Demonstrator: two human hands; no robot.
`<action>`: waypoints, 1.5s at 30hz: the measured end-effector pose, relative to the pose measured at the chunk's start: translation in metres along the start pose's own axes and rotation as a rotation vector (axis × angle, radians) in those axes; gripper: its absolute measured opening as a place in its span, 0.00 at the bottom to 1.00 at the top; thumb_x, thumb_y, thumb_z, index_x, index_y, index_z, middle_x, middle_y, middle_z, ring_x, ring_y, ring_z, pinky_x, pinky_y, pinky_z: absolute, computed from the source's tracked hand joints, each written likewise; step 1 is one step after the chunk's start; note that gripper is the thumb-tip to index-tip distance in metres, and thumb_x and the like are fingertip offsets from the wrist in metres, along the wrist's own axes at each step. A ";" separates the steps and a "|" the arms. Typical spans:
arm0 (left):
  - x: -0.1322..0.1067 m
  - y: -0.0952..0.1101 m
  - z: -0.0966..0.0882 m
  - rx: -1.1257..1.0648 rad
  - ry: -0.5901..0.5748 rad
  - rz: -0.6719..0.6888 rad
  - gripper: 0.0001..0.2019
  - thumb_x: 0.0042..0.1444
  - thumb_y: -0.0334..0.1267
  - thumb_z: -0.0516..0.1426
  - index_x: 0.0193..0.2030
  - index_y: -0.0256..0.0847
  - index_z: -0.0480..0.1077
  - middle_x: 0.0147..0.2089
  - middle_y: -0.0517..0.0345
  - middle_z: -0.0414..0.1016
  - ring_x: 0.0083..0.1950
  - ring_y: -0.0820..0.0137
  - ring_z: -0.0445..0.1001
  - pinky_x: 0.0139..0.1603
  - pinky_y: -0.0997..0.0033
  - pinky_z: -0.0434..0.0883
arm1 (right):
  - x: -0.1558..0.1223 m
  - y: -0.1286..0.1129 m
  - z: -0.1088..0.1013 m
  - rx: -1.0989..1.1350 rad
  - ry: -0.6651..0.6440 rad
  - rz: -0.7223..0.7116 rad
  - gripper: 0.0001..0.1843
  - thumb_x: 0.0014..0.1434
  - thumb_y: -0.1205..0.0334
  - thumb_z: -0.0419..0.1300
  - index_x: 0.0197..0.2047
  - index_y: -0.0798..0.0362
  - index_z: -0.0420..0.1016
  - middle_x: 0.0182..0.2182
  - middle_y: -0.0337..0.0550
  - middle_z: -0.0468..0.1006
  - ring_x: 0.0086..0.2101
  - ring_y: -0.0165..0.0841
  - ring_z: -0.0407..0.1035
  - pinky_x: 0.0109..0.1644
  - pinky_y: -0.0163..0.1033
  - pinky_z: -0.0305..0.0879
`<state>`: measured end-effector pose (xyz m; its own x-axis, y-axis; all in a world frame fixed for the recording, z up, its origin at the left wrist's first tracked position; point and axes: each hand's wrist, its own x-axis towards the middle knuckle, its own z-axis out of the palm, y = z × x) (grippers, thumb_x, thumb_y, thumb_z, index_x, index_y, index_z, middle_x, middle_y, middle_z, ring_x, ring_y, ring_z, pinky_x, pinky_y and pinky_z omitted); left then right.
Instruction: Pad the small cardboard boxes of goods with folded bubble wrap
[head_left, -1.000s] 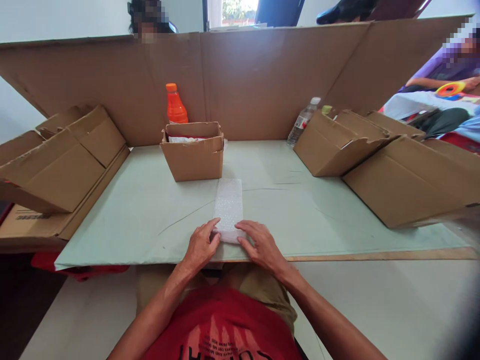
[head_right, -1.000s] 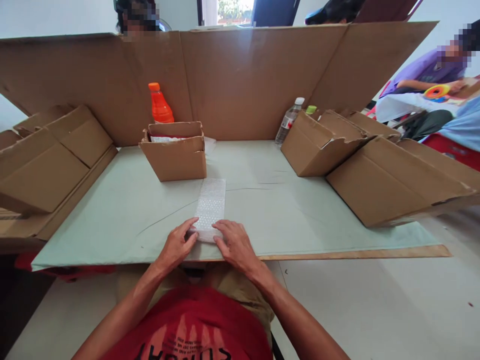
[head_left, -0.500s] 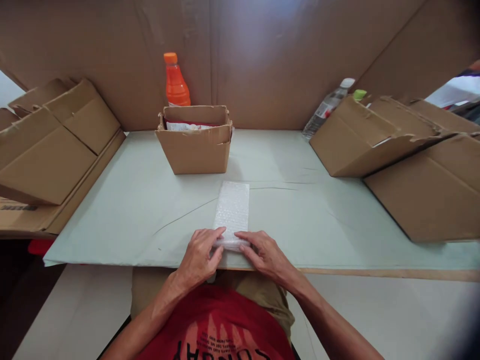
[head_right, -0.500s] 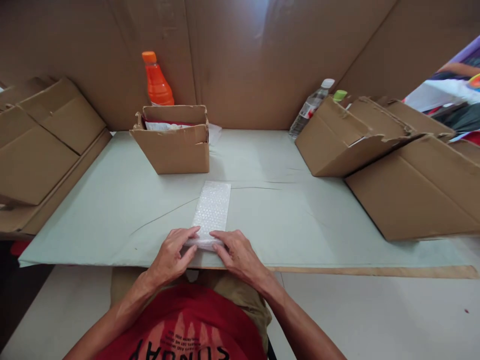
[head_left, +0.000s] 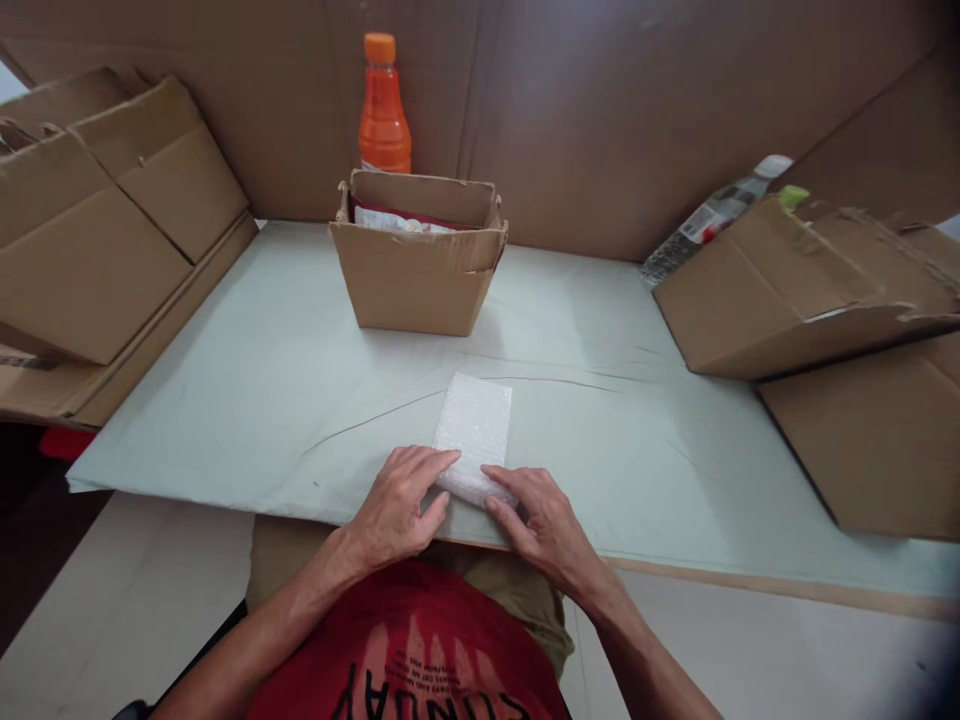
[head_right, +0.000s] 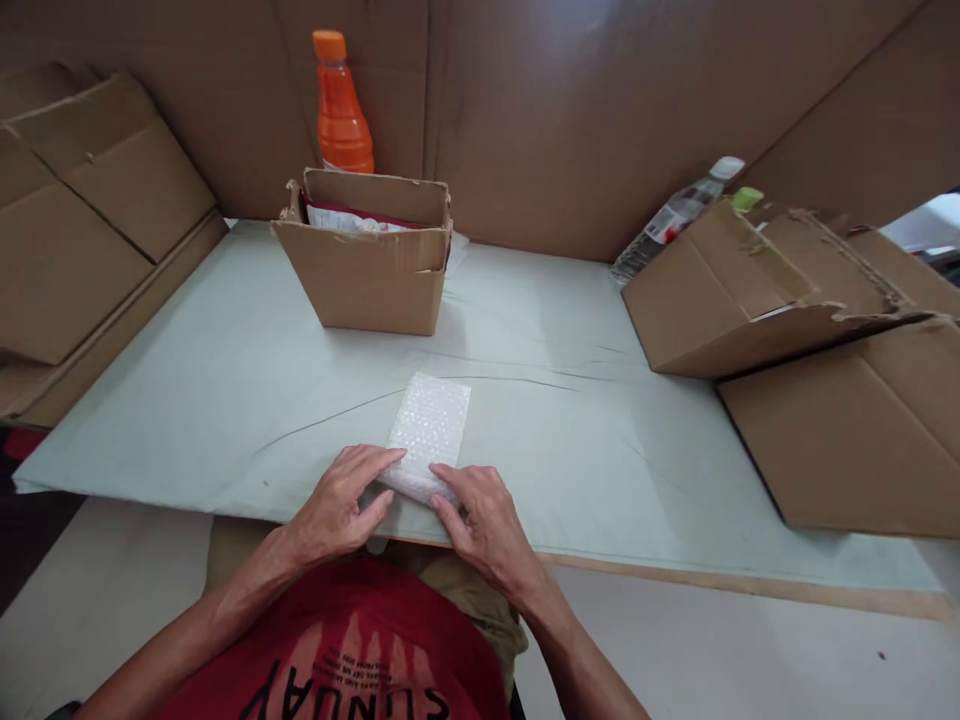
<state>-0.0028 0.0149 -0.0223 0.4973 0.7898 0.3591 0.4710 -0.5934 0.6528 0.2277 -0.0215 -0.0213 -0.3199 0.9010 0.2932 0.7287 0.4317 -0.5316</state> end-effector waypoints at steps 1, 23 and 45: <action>0.000 0.000 -0.001 -0.001 -0.008 -0.028 0.21 0.60 0.29 0.54 0.61 0.37 0.66 0.49 0.48 0.79 0.49 0.62 0.76 0.52 0.57 0.72 | -0.001 0.000 -0.002 -0.001 -0.024 0.004 0.13 0.69 0.61 0.56 0.55 0.50 0.73 0.38 0.44 0.81 0.37 0.36 0.73 0.43 0.44 0.68; 0.030 -0.014 0.004 0.121 0.008 -0.151 0.22 0.57 0.27 0.53 0.59 0.35 0.68 0.44 0.48 0.78 0.47 0.58 0.73 0.50 0.54 0.71 | 0.024 0.008 0.003 -0.224 0.175 -0.061 0.15 0.69 0.60 0.56 0.57 0.51 0.72 0.53 0.52 0.78 0.51 0.43 0.72 0.52 0.48 0.67; 0.013 0.006 0.006 -0.918 0.256 -0.594 0.36 0.56 0.34 0.57 0.71 0.39 0.50 0.44 0.55 0.73 0.41 0.69 0.75 0.46 0.65 0.76 | 0.040 0.000 0.000 0.424 -0.076 0.247 0.32 0.61 0.47 0.64 0.64 0.50 0.69 0.60 0.54 0.74 0.56 0.45 0.72 0.57 0.50 0.71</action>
<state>0.0111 0.0208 -0.0172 0.1584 0.9807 -0.1149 -0.1847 0.1437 0.9722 0.2146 0.0143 -0.0098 -0.2235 0.9724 0.0673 0.4829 0.1704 -0.8589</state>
